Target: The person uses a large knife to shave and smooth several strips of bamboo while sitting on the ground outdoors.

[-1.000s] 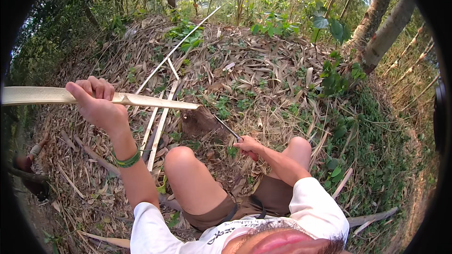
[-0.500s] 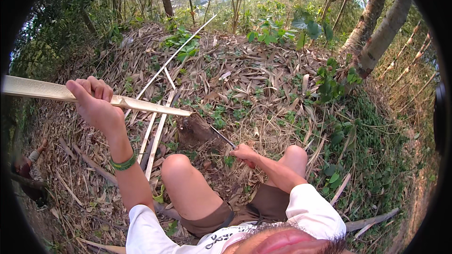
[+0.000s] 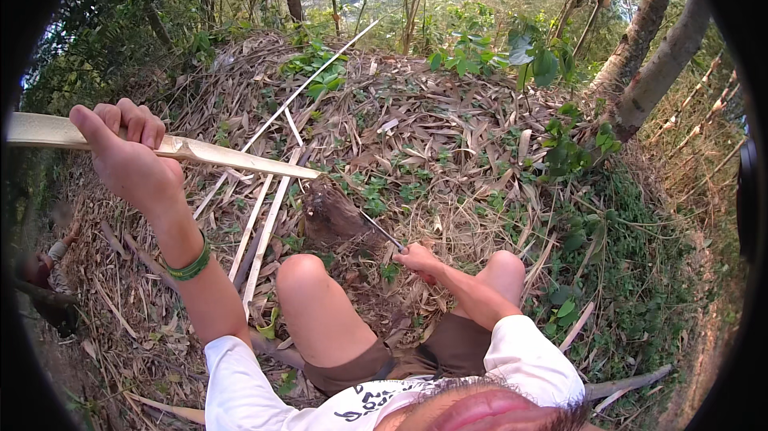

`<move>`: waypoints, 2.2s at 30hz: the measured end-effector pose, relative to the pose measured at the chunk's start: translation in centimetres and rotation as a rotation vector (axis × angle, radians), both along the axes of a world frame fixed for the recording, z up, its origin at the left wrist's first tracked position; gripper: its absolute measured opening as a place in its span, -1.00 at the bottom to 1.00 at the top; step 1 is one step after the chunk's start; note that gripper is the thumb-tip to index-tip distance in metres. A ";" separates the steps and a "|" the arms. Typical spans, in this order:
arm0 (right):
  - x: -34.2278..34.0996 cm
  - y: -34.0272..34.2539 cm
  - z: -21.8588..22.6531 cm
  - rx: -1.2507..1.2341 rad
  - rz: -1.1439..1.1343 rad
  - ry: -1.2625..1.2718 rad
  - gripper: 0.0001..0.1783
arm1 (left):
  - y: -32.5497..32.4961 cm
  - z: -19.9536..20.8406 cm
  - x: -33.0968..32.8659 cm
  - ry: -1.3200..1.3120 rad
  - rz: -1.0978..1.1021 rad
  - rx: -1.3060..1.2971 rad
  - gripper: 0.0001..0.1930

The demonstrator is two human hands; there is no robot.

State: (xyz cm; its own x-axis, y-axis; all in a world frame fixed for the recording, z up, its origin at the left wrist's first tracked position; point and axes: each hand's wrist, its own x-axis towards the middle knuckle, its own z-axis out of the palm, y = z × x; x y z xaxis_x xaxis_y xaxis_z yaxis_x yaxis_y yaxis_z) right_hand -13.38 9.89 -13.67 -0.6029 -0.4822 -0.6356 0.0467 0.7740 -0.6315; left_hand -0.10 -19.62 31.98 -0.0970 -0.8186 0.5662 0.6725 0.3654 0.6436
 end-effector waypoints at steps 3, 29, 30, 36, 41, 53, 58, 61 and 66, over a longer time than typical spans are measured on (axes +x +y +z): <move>-0.1 -0.4 -0.4 0.000 -0.022 -0.028 -0.52 | -0.2 -0.5 -0.2 -0.070 0.004 0.003 -0.47; 4.6 -8.2 10.1 -0.498 -0.083 0.174 -0.39 | -4.3 -3.1 -1.0 -0.203 -0.129 -0.284 -0.21; 5.2 -9.0 11.1 -0.529 -0.065 0.169 -0.41 | -4.3 -3.0 -1.1 -0.218 -0.125 -0.283 -0.20; 8.7 -12.9 12.9 -0.733 -0.129 0.113 -0.40 | -2.6 -3.2 -2.3 -0.155 -0.012 -0.201 -0.23; 5.4 -13.2 4.3 -0.349 -0.215 0.119 -0.33 | -3.1 -3.1 -3.3 -0.192 -0.015 -0.290 -0.19; 5.3 -15.3 3.0 -0.384 -0.299 0.097 -0.33 | -4.0 -2.3 -4.4 -0.211 0.019 -0.259 -0.21; 6.0 -16.5 9.5 -0.809 -0.269 0.085 -0.40 | -5.1 -2.8 -3.4 -0.244 0.103 -0.290 -0.22; 6.1 -17.7 10.2 -0.922 -0.382 0.196 -0.32 | -5.2 -2.8 -3.4 -0.244 0.132 -0.266 -0.23; 4.5 -16.4 2.3 -0.478 -0.224 0.226 -0.29 | -5.5 -2.6 -3.3 -0.243 0.123 -0.260 -0.25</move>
State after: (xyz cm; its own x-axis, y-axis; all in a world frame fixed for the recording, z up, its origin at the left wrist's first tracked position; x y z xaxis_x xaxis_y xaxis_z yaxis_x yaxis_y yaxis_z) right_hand -8.90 -6.48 -11.42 -0.8189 -0.5294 -0.2218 -0.0003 0.3870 -0.9221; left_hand -3.36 -25.14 29.41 -0.1643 -0.6644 0.7291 0.4527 0.6059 0.6541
